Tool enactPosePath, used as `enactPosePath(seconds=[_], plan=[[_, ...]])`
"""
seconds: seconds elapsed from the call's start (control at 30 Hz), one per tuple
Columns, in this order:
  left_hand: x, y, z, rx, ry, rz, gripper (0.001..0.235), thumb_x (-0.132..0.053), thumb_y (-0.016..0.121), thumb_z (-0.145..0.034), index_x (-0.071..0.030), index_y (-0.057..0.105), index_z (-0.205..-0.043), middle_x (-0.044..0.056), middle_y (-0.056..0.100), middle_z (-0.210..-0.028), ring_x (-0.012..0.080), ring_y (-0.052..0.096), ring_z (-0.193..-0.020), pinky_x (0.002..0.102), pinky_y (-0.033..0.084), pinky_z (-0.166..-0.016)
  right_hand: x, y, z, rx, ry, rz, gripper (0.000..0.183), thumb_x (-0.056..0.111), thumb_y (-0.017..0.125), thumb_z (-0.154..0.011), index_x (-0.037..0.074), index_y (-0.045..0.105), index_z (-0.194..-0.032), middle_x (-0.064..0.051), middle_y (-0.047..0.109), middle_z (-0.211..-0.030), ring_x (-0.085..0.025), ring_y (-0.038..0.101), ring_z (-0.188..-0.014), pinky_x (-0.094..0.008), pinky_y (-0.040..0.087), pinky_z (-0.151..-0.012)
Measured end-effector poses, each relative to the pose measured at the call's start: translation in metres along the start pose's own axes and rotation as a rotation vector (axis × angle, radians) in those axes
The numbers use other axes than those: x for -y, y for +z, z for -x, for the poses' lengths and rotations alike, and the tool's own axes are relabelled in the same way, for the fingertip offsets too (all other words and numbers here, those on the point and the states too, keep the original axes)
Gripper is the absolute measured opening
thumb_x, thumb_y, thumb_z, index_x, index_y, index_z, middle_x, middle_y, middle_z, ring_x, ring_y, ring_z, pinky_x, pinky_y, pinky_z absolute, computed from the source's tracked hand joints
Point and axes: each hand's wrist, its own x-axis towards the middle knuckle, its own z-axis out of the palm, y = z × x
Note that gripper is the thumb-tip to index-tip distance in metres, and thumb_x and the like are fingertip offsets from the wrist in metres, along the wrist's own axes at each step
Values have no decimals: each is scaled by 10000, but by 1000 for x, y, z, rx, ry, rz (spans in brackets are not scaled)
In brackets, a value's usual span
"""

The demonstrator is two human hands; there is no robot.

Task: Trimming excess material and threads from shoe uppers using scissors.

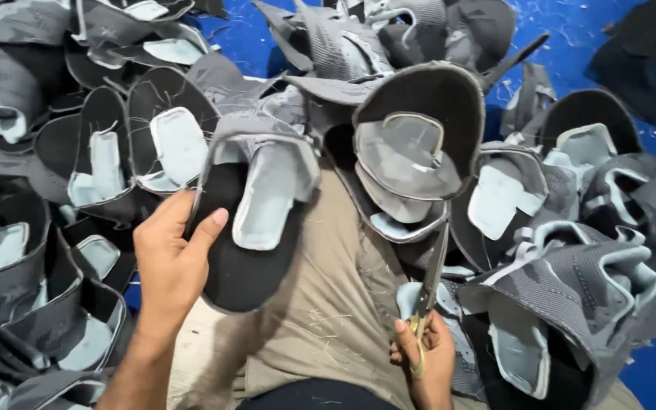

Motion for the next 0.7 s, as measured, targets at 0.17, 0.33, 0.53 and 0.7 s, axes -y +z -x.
enactPosePath(seconds=[0.17,0.33,0.53,0.7], plan=[[0,12,-1,41,-235,401,185,-54,720,-932,23,705,-1099,53,697,-930,60,601,-845,232,491,-764,-12,-7,-5,34,-29,43,251,103,756,-869,40,513,-858,-37,594,-693,-105,564,-525,-248,470,-449],[-10,30,6,-22,151,-54,229,-49,798,-879,20,677,-1061,107,625,-888,223,635,-784,272,485,-732,-8,-7,-1,37,-29,67,239,97,756,-869,45,523,-881,-34,600,-701,-96,574,-540,-241,484,-466],[-7,74,24,423,439,-173,422,-218,831,-645,-118,787,-1052,92,640,-916,311,613,-901,429,481,-770,-11,-5,-4,3,-52,79,211,79,755,-864,9,574,-948,-49,628,-724,-114,626,-568,-254,522,-500],[11,75,15,233,180,-98,587,-335,844,-742,-16,671,-1203,172,602,-1209,369,543,-1149,463,427,-1003,-17,-7,-7,7,-70,135,232,58,771,-847,-18,602,-986,-57,659,-763,-122,651,-607,-262,548,-533]])
